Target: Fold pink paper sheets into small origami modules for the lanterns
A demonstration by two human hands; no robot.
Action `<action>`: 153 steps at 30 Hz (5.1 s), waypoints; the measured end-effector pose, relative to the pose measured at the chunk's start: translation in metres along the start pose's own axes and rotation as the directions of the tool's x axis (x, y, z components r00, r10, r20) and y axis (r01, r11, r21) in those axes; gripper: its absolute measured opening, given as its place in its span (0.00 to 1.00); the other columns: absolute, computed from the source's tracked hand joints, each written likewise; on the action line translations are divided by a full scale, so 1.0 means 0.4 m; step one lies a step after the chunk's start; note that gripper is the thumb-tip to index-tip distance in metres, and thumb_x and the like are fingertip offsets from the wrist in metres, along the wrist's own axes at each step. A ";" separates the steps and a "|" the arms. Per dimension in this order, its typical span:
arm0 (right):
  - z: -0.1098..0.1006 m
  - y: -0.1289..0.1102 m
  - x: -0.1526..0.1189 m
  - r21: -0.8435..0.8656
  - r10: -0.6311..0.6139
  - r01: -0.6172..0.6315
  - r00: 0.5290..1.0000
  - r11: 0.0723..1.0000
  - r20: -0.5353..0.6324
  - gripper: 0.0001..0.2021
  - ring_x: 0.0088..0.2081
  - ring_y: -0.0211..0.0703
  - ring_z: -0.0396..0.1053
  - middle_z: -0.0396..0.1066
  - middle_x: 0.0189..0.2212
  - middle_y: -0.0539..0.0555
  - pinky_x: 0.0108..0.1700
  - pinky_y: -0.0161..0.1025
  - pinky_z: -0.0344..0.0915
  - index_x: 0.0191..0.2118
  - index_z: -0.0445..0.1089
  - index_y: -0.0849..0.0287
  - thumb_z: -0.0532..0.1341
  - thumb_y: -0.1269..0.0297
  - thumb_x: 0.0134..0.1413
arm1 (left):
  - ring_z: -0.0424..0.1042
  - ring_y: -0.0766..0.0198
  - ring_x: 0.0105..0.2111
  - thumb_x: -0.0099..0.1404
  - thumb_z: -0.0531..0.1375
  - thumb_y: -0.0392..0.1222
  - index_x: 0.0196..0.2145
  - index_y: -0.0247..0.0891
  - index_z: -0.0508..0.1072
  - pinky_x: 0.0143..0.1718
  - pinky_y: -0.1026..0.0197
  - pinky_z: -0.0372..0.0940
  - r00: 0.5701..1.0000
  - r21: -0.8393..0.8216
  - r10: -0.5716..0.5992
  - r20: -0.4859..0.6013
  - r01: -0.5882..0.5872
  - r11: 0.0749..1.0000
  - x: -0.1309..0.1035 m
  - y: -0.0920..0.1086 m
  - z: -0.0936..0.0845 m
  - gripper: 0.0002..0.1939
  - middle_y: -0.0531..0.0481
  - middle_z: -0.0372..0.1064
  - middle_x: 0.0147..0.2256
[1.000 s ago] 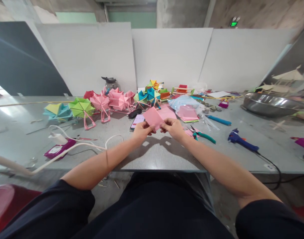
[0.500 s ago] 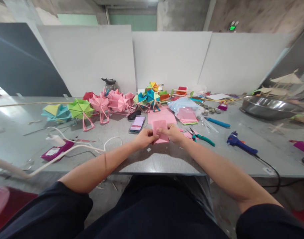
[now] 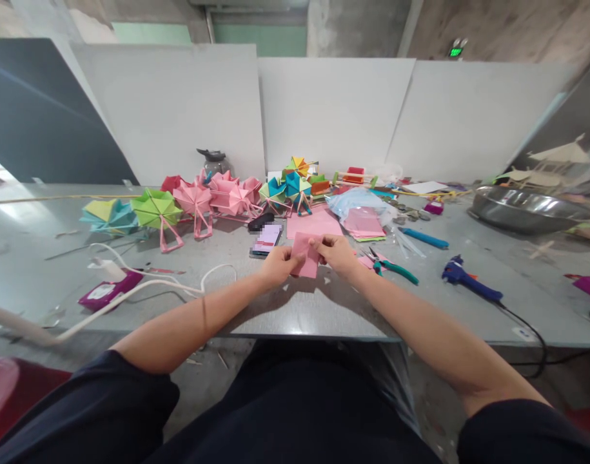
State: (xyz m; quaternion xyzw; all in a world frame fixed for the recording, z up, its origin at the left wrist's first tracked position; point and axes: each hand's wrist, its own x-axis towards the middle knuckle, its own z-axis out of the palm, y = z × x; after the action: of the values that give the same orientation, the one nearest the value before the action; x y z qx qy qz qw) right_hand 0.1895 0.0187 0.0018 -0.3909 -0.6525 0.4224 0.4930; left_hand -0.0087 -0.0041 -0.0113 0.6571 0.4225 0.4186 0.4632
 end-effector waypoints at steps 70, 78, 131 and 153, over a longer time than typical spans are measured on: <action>0.013 -0.037 -0.028 -0.147 -0.197 0.168 0.957 0.975 -0.211 0.27 0.24 0.41 0.61 0.65 0.18 0.49 0.28 0.41 0.62 0.25 0.72 0.54 0.69 0.32 0.51 | 0.66 0.63 0.29 0.61 0.71 0.53 0.29 0.40 0.73 0.35 0.59 0.62 0.923 0.145 0.210 -0.323 -0.171 0.974 0.006 0.036 -0.026 0.16 0.53 0.69 0.27; 0.018 -0.036 -0.032 -0.127 -0.136 0.132 0.990 0.983 -0.026 0.27 0.24 0.41 0.65 0.71 0.20 0.52 0.29 0.40 0.63 0.26 0.73 0.55 0.73 0.34 0.48 | 0.65 0.63 0.28 0.65 0.69 0.47 0.26 0.40 0.71 0.33 0.60 0.61 0.889 0.121 0.190 -0.417 -0.153 0.981 0.014 0.026 -0.037 0.15 0.53 0.67 0.25; -0.004 -0.007 0.008 -0.041 0.001 -0.007 0.990 0.999 -0.140 0.15 0.20 0.39 0.64 0.67 0.16 0.48 0.24 0.38 0.59 0.24 0.69 0.55 0.71 0.51 0.47 | 0.75 0.47 0.56 0.53 0.79 0.42 0.68 0.46 0.67 0.56 0.44 0.72 0.949 0.069 0.146 -0.279 -0.131 0.989 0.002 -0.002 0.003 0.48 0.36 0.66 0.66; -0.016 0.048 0.028 -0.017 0.000 -0.002 0.991 1.000 -0.130 0.28 0.29 0.42 0.68 0.73 0.30 0.48 0.30 0.40 0.66 0.44 0.70 0.53 0.75 0.43 0.42 | 0.79 0.46 0.54 0.64 0.63 0.54 0.64 0.47 0.72 0.52 0.47 0.73 0.998 -0.511 0.049 0.049 -0.017 0.859 -0.009 0.016 -0.016 0.32 0.43 0.78 0.59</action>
State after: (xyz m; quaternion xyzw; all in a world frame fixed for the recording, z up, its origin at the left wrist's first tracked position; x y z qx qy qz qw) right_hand 0.1953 0.0367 -0.0117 -0.4222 -0.6222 0.3906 0.5310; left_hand -0.0148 -0.0073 -0.0044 0.5305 0.2713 0.5034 0.6257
